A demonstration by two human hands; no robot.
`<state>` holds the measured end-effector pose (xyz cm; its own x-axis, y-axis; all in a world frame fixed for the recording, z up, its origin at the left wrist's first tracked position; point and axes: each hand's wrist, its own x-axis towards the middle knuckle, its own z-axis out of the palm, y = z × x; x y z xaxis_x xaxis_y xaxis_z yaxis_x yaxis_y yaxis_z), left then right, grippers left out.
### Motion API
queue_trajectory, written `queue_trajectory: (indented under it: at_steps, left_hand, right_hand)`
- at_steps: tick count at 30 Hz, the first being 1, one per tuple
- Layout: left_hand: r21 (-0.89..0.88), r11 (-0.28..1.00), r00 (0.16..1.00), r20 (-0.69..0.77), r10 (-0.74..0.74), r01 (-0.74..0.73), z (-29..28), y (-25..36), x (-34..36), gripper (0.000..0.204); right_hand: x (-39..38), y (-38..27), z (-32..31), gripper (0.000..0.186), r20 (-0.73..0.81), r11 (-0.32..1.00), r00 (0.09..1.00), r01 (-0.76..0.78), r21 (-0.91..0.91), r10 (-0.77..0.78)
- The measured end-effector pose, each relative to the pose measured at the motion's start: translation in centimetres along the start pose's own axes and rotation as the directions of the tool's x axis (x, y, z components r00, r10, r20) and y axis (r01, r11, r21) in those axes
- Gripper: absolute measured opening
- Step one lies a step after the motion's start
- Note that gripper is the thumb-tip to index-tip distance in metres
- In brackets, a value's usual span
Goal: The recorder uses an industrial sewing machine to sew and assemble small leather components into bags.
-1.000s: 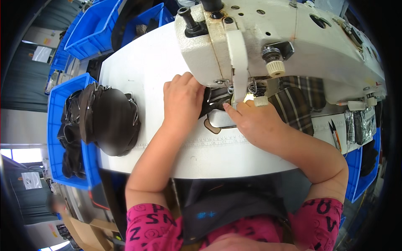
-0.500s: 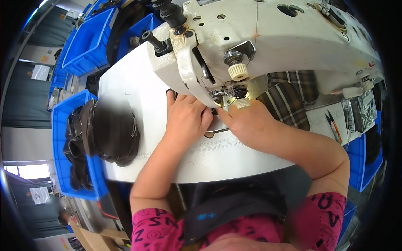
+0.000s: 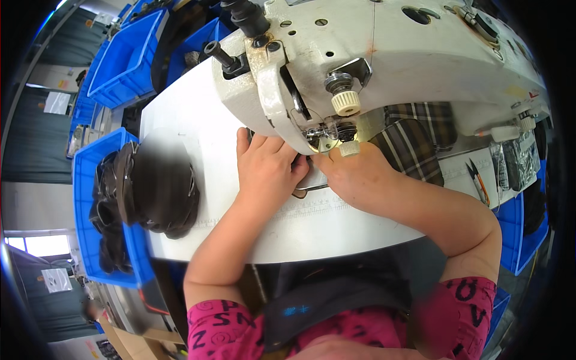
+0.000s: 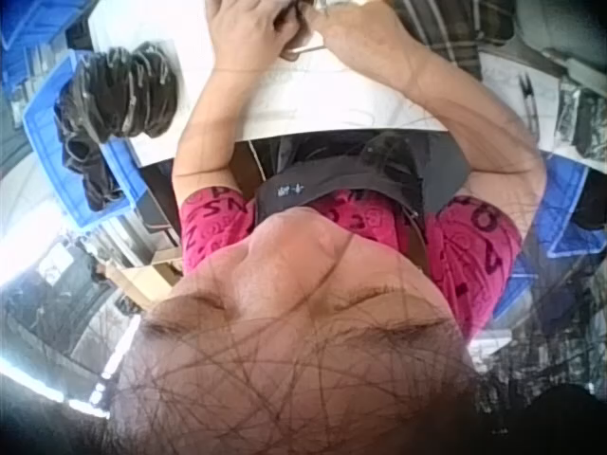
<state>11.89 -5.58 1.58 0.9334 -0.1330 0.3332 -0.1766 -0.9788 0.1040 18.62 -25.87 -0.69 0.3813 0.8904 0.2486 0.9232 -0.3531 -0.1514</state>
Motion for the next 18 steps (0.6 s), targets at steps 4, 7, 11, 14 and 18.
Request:
queue_trajectory:
  at_steps: [4, 7, 11, 14, 18]
  left_hand:
    - [0.009, 1.0, 0.995, -0.092, -0.027, 0.028, 0.97, -0.03, 0.31, 0.025]
    - [0.018, 0.999, 0.985, -0.167, 0.05, -0.048, 0.99, -0.33, 0.21, 0.024]
    - [-0.004, 0.961, 0.927, -0.264, 0.266, -0.277, 0.9, -0.03, 0.67, 0.028]
    - [-0.006, 0.963, 0.953, -0.147, 0.264, -0.268, 0.51, 0.04, 0.28, 0.029]
    - [0.002, 0.964, 0.962, -0.074, 0.264, -0.265, 0.46, -0.19, 0.06, 0.028]
  right_hand:
    - [-0.03, -0.04, -0.32, 0.045, 0.004, 1.0, 1.0, 0.014, 0.008, -0.014]
    - [0.05, -0.01, 0.06, 0.04, -0.058, 0.999, 0.998, 0.03, 0.029, -0.028]
    - [-0.02, 0.07, -0.12, 0.035, -0.056, 0.997, 0.997, 0.06, 0.056, -0.057]
    - [-0.1, -0.14, -0.31, 0.031, -0.013, 0.998, 0.999, 0.05, 0.041, -0.05]
    - [-0.1, -0.3, -0.72, 0.032, 0.017, 0.999, 0.999, 0.044, 0.013, -0.045]
